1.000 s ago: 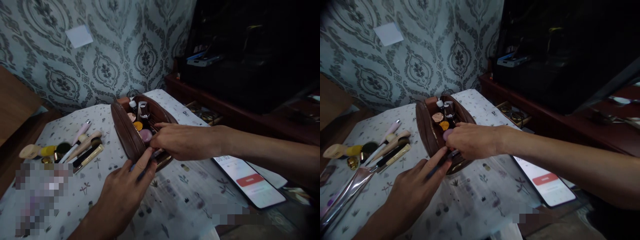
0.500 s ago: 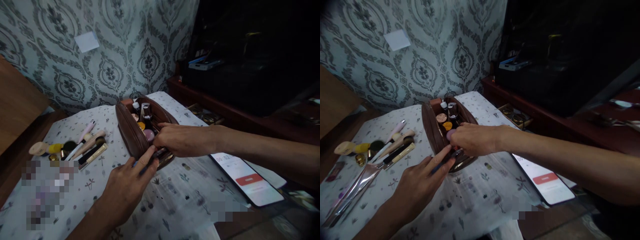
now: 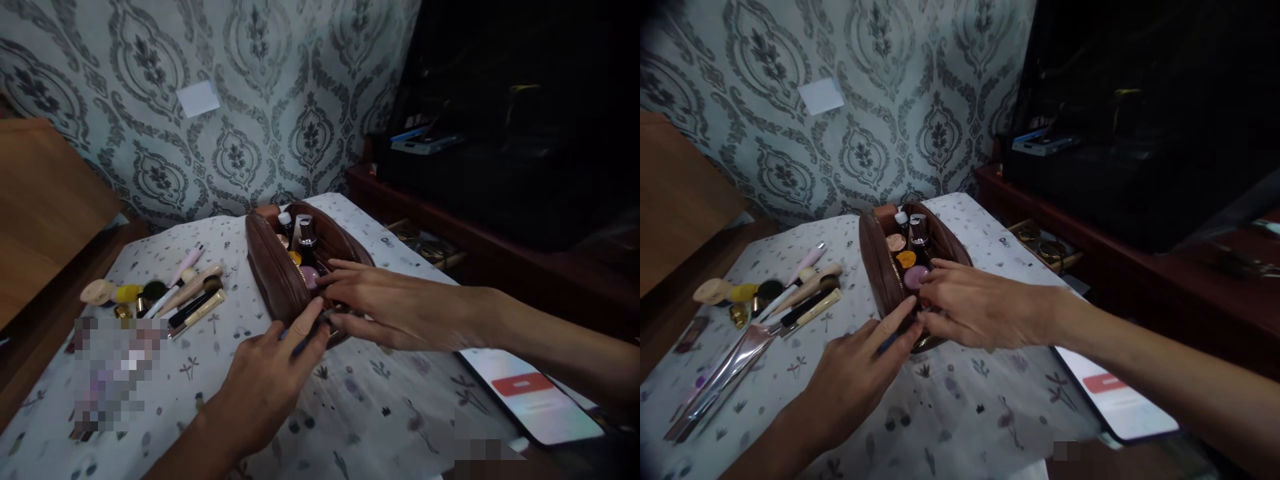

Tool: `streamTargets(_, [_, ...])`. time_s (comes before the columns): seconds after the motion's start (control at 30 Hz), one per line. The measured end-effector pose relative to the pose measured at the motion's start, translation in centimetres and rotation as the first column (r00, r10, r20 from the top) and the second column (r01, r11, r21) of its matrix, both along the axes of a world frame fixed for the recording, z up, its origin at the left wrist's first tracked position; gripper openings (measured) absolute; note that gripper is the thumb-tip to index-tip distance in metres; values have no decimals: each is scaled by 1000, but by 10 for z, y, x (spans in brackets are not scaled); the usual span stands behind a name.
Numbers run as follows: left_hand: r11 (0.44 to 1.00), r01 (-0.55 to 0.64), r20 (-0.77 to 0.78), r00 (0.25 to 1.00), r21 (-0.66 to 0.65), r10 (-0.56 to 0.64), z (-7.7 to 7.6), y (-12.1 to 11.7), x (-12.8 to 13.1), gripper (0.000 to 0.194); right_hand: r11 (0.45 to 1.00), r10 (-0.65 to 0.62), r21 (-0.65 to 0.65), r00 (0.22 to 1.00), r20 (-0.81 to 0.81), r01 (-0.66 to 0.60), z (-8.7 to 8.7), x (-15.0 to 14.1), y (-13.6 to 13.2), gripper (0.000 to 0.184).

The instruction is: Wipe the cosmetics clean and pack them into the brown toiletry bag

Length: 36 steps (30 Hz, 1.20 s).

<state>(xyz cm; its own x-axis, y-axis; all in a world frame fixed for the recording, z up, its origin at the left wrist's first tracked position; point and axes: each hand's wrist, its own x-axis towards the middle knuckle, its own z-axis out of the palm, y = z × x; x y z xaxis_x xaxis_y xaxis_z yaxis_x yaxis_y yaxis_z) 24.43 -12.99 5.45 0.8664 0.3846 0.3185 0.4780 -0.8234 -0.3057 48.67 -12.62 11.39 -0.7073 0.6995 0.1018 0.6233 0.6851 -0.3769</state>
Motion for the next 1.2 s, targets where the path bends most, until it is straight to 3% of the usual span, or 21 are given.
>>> streamTargets(0.33, [996, 94, 313, 946, -10, -86, 0, -7, 0, 37, 993, -104, 60, 994, -13, 105, -10, -5, -2, 15])
streamTargets(0.6, [994, 6, 138, 990, -109, 9, -10, 1, 9, 60, 947, -135, 273, 982, -132, 167, -28, -4, -11, 17])
streamTargets(0.73, [992, -35, 19, 999, -125, 38, -13, 1, 12, 73, 927, -136, 319, 970, -202, 196, -36, -3, -16, 16])
streamTargets(0.93, [981, -156, -67, 987, -118, 149, -7, -4, 28, 67, 927, -143, 314, 967, -210, 206, -41, 1, -16, 13])
streamTargets(1.2, [965, -184, -51, 983, -185, 177, -12, -2, 41, 63, 915, -112, 388, 993, -32, 116, -46, -2, -1, 17])
